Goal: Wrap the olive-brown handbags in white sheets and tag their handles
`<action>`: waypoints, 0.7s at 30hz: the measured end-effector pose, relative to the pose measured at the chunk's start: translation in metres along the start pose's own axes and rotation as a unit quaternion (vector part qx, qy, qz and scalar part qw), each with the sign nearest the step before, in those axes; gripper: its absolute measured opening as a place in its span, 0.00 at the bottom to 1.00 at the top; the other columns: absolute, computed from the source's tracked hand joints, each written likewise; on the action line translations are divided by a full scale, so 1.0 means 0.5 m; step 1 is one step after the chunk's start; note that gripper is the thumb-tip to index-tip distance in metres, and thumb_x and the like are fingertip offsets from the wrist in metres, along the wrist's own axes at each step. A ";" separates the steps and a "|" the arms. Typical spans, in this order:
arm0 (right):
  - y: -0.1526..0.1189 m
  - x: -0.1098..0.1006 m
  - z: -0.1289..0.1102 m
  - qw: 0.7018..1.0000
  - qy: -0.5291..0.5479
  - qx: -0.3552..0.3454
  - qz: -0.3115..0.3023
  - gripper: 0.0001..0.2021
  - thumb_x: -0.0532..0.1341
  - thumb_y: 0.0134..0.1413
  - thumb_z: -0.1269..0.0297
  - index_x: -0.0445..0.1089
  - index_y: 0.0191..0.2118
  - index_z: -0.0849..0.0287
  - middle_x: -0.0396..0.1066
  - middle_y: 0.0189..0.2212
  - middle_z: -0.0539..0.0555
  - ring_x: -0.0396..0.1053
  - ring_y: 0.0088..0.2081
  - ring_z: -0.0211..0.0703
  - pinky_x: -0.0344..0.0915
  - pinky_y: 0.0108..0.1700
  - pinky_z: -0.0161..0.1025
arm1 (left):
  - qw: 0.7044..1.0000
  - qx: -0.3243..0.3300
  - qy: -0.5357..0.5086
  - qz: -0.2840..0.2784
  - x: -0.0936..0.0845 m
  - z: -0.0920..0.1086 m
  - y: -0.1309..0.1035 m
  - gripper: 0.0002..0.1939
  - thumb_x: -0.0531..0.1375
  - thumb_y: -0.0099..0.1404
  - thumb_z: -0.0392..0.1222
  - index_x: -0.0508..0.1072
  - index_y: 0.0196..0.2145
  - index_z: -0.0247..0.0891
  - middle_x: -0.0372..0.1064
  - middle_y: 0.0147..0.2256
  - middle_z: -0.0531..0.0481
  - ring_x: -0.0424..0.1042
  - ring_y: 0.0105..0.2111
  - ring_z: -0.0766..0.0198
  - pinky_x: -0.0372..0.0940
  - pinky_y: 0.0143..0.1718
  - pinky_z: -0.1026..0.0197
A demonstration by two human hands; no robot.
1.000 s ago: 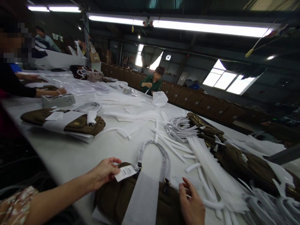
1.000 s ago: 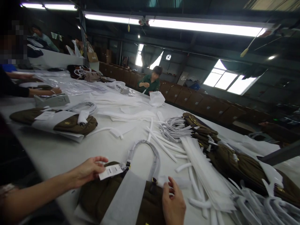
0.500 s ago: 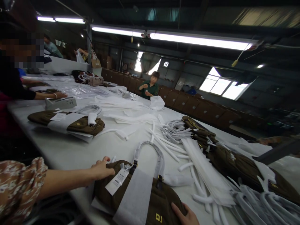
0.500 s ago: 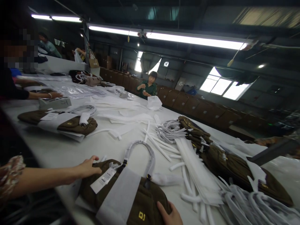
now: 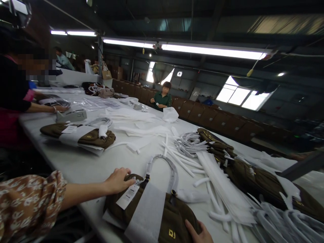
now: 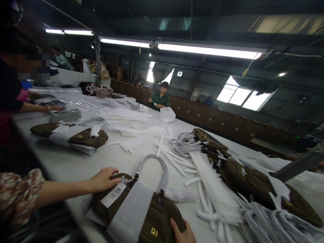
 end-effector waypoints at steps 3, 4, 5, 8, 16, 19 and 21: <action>-0.004 0.000 -0.003 1.000 0.006 -0.005 -0.002 0.31 0.57 0.31 0.37 0.66 0.37 0.56 0.76 0.39 0.61 0.72 0.46 0.59 0.64 0.49 0.46 | 0.999 0.006 0.002 -0.041 0.024 0.044 0.045 0.21 0.59 0.54 0.58 0.75 0.34 0.37 0.73 0.33 0.43 0.71 0.37 0.51 0.62 0.39 0.57; -0.005 0.000 -0.002 1.000 0.008 -0.006 -0.003 0.30 0.57 0.31 0.37 0.66 0.37 0.56 0.77 0.39 0.60 0.72 0.46 0.59 0.65 0.49 0.45 | 0.999 0.006 0.008 -0.051 0.038 0.054 0.056 0.18 0.61 0.52 0.55 0.75 0.31 0.37 0.73 0.31 0.44 0.71 0.35 0.52 0.62 0.37 0.58; -0.007 0.000 0.000 1.000 0.011 -0.008 -0.004 0.30 0.57 0.31 0.38 0.67 0.37 0.56 0.77 0.38 0.60 0.72 0.46 0.59 0.65 0.49 0.45 | 0.998 0.007 0.014 -0.061 0.051 0.061 0.063 0.14 0.62 0.50 0.51 0.74 0.27 0.37 0.73 0.29 0.45 0.71 0.34 0.52 0.62 0.36 0.58; -0.010 0.002 0.010 0.999 0.025 -0.022 0.006 0.28 0.58 0.34 0.39 0.68 0.37 0.56 0.77 0.38 0.58 0.72 0.45 0.57 0.65 0.49 0.44 | 0.995 0.016 0.024 -0.091 0.076 0.065 0.065 0.05 0.61 0.49 0.41 0.72 0.22 0.37 0.71 0.25 0.47 0.71 0.31 0.55 0.61 0.32 0.60; -0.009 0.011 0.026 0.997 0.041 -0.049 0.043 0.24 0.61 0.36 0.41 0.69 0.35 0.55 0.77 0.37 0.57 0.74 0.42 0.56 0.67 0.47 0.45 | 0.998 -0.012 0.021 -0.052 -0.005 -0.006 0.008 0.28 0.61 0.51 0.57 0.70 0.47 0.40 0.70 0.48 0.41 0.67 0.50 0.46 0.61 0.47 0.51; -0.012 0.013 0.027 0.995 0.062 -0.066 0.043 0.25 0.61 0.37 0.41 0.69 0.37 0.55 0.77 0.37 0.56 0.74 0.43 0.55 0.68 0.46 0.44 | 0.992 -0.117 -0.037 -0.031 -0.021 -0.058 -0.014 0.38 0.56 0.55 0.64 0.59 0.56 0.35 0.67 0.51 0.33 0.68 0.51 0.44 0.64 0.46 0.47; -0.015 0.014 0.028 0.993 0.080 -0.074 0.047 0.25 0.61 0.37 0.41 0.69 0.38 0.55 0.77 0.37 0.56 0.74 0.42 0.54 0.69 0.45 0.43 | 0.953 -0.210 -0.193 -0.100 -0.008 -0.090 -0.031 0.37 0.56 0.53 0.68 0.63 0.50 0.37 0.72 0.46 0.37 0.73 0.44 0.48 0.69 0.39 0.50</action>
Point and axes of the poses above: each hand's wrist, its own y-axis towards the middle knuckle, its own x-axis out of the palm, z = x × y, the point moved 1 cm from there along y, towards the middle knuckle
